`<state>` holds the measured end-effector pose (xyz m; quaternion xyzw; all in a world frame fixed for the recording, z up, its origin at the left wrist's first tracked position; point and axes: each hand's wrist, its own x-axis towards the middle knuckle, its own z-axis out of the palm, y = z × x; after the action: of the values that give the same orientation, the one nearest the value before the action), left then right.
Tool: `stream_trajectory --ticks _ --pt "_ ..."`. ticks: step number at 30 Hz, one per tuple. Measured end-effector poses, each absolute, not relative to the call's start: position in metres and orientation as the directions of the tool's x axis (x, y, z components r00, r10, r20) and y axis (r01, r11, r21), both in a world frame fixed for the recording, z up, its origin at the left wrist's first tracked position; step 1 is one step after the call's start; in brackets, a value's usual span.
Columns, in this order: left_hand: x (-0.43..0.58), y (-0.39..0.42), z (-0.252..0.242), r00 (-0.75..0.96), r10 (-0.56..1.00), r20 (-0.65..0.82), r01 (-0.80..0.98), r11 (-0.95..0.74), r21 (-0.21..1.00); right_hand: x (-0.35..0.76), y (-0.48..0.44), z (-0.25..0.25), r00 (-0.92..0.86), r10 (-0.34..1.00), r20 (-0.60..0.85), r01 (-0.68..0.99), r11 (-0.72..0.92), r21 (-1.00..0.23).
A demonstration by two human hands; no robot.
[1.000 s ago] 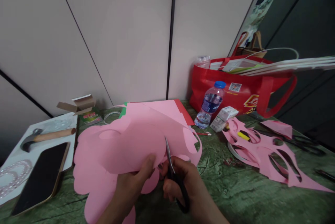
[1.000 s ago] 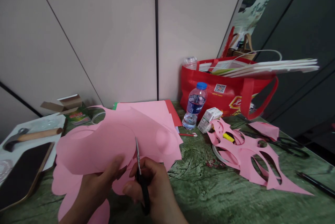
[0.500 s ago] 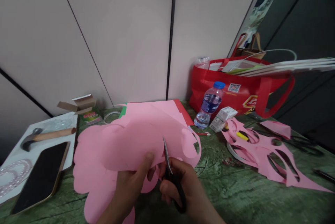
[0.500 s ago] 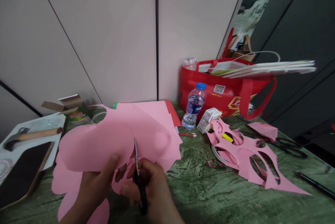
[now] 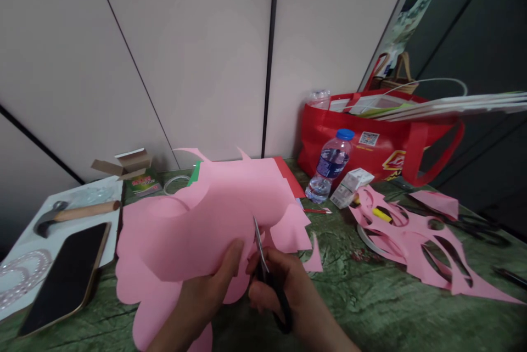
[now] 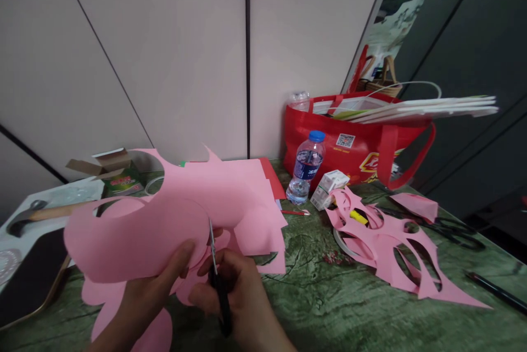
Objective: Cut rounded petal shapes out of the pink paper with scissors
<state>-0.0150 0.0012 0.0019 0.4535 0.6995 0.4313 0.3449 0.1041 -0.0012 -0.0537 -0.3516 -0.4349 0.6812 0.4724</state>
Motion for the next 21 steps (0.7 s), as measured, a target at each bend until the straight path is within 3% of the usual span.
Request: stream_trajectory --ticks 10,21 --pt "-0.015 0.002 -0.003 -0.269 0.956 -0.117 0.265 0.19 0.945 0.107 -0.001 -0.033 -0.271 0.957 0.105 -0.399 -0.013 -0.917" --pt "-0.014 0.001 -0.004 -0.257 0.959 -0.121 0.247 0.186 0.951 0.11 0.0 -0.04 -0.291 0.954 0.071 -0.363 -0.042 -0.931"
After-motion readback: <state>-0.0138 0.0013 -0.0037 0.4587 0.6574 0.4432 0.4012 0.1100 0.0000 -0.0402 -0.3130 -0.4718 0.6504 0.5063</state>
